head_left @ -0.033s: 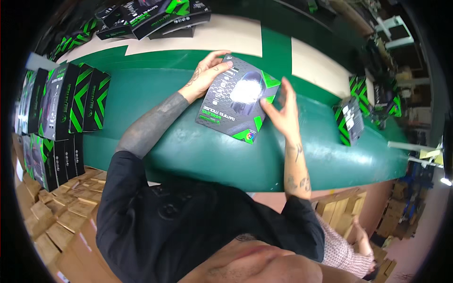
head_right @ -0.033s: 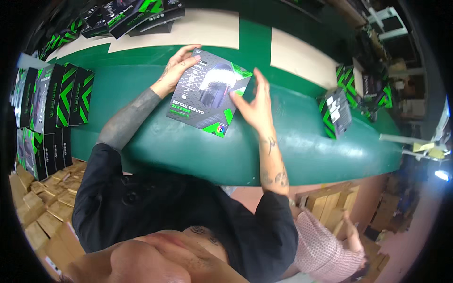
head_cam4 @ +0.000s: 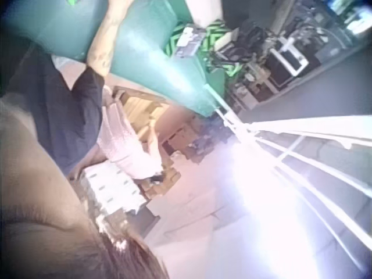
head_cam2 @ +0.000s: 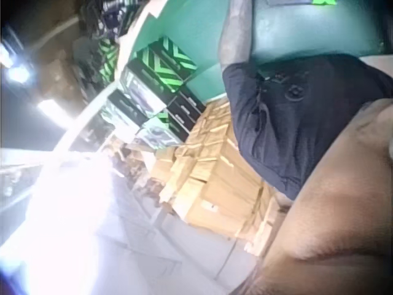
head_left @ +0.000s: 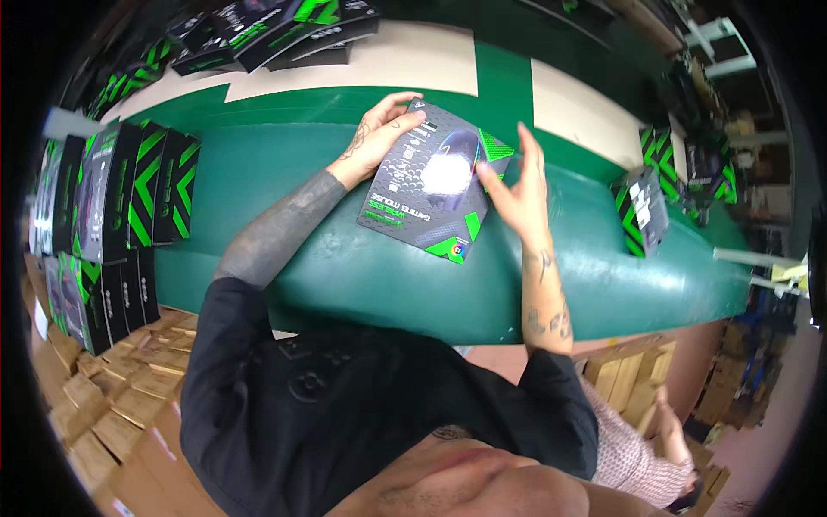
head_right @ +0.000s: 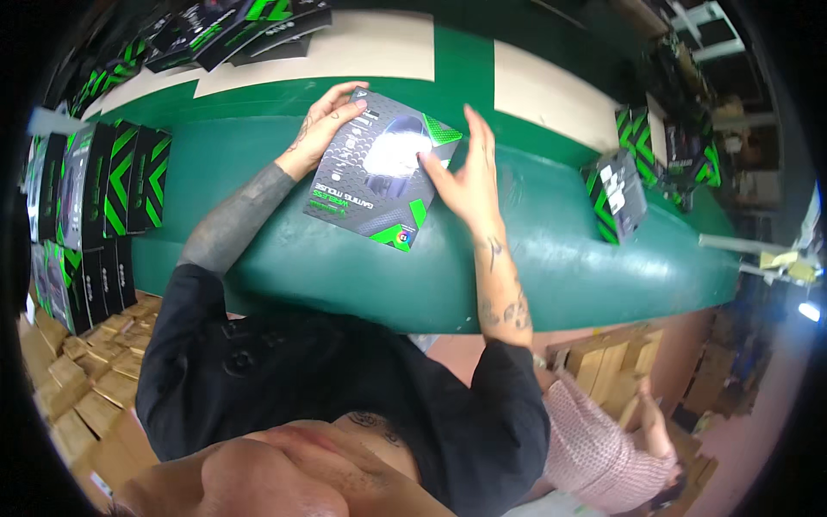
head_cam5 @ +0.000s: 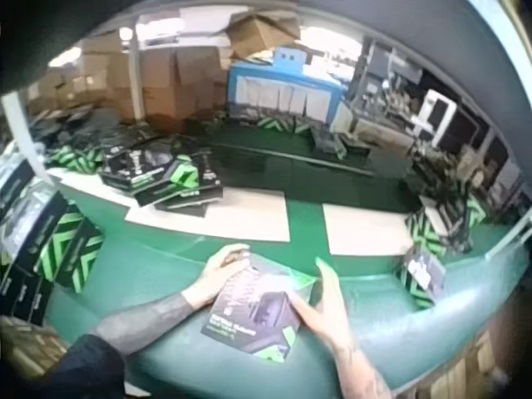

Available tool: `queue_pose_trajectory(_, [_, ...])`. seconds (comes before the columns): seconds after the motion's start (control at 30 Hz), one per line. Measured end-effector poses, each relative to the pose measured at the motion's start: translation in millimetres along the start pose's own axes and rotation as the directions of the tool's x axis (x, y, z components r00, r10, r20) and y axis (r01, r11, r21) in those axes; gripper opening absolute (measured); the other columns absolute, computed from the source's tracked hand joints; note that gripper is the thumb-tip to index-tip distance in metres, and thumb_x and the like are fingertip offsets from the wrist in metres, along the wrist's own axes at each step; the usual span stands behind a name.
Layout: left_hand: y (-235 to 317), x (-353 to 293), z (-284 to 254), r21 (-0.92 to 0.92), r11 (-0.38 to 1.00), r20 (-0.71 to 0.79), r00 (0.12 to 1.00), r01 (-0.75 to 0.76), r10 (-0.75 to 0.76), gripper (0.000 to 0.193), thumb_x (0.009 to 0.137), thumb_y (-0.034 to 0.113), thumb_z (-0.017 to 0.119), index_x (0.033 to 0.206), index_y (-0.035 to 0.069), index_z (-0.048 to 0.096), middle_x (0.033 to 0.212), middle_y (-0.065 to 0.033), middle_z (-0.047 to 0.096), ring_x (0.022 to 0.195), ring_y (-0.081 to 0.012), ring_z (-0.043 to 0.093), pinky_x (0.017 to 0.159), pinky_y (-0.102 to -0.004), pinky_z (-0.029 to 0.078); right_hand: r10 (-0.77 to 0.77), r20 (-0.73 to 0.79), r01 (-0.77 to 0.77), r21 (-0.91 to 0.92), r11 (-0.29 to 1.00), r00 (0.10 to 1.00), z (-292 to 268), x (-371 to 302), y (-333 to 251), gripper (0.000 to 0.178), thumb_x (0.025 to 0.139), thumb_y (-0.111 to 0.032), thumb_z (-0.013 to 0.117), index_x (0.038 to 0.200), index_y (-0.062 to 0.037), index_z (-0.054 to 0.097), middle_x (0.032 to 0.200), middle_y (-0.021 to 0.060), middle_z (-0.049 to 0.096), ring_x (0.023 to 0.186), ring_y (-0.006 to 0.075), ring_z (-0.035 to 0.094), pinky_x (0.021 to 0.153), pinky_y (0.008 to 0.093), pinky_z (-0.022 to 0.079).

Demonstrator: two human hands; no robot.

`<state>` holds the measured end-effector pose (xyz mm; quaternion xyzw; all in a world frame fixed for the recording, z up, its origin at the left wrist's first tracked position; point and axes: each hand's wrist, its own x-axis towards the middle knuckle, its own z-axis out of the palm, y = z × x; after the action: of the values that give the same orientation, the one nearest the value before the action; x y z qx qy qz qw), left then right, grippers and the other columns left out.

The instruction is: The person inspects and organizes gaming mouse boxes on a conveyor belt by hand.

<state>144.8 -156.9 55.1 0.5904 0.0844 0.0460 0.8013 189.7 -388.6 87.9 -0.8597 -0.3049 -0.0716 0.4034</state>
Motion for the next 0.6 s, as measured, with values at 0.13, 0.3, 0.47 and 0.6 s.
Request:
queue_pose_trajectory(0.13, [-9.8, -4.5, 11.2, 0.115, 0.992, -0.241, 0.967, -0.049, 0.076, 0.034, 0.092, 0.031, 0.050, 0.114, 0.005, 0.053, 0.097, -0.0065, 0.058, 0.085, -0.0104, 0.056, 0.071, -0.0234, 0.046, 0.081, 0.118, -0.070, -0.089, 0.994, 0.990, 34.5, 32.7, -2.0, 0.038, 0.078, -0.034, 0.066, 0.098, -0.0022, 0.060, 0.104, 0.0201, 0.059, 0.105, 0.0304, 0.052, 0.094, 0.0382, 0.039])
queue_pose_trajectory(0.3, [-27.0, 7.4, 2.4, 0.003, 0.993, -0.119, 0.986, -0.120, 0.119, 0.050, 0.098, 0.041, 0.023, 0.117, 0.003, 0.049, 0.104, -0.0061, 0.055, 0.091, -0.0121, 0.052, 0.083, -0.0248, 0.043, 0.296, 0.108, -0.101, 0.994, -0.039, 0.949, 58.2, 47.2, 76.0, 0.047, 0.091, -0.046, 0.043, 0.086, -0.0017, 0.060, 0.077, 0.0096, 0.060, 0.079, 0.0217, 0.055, 0.084, 0.0356, 0.039])
queue_pose_trajectory(0.47, [-25.4, 1.8, -6.2, 0.036, 0.998, -0.155, 0.986, -0.052, 0.057, 0.036, 0.094, 0.033, 0.043, 0.115, 0.005, 0.053, 0.105, -0.0045, 0.056, 0.096, -0.0101, 0.051, 0.085, -0.0229, 0.041, 0.086, 0.212, -0.140, 0.848, -0.511, 0.973, 52.7, 25.2, 72.5, 0.066, 0.088, -0.060, 0.033, 0.103, 0.0009, 0.052, 0.081, 0.0105, 0.053, 0.089, 0.0248, 0.048, 0.097, 0.0387, 0.030])
queue_pose_trajectory(0.6, [-21.5, 0.2, -2.0, -0.039, 0.999, -0.130, 0.991, -0.020, 0.015, 0.035, 0.091, 0.030, 0.051, 0.116, 0.005, 0.052, 0.105, -0.0038, 0.056, 0.095, -0.0092, 0.052, 0.083, -0.0212, 0.041, 0.134, 0.229, -0.131, 0.849, -0.512, 0.964, 42.0, 22.8, 69.9, 0.066, 0.088, -0.060, 0.034, 0.102, 0.0024, 0.051, 0.080, 0.0108, 0.053, 0.089, 0.0254, 0.047, 0.096, 0.0384, 0.031])
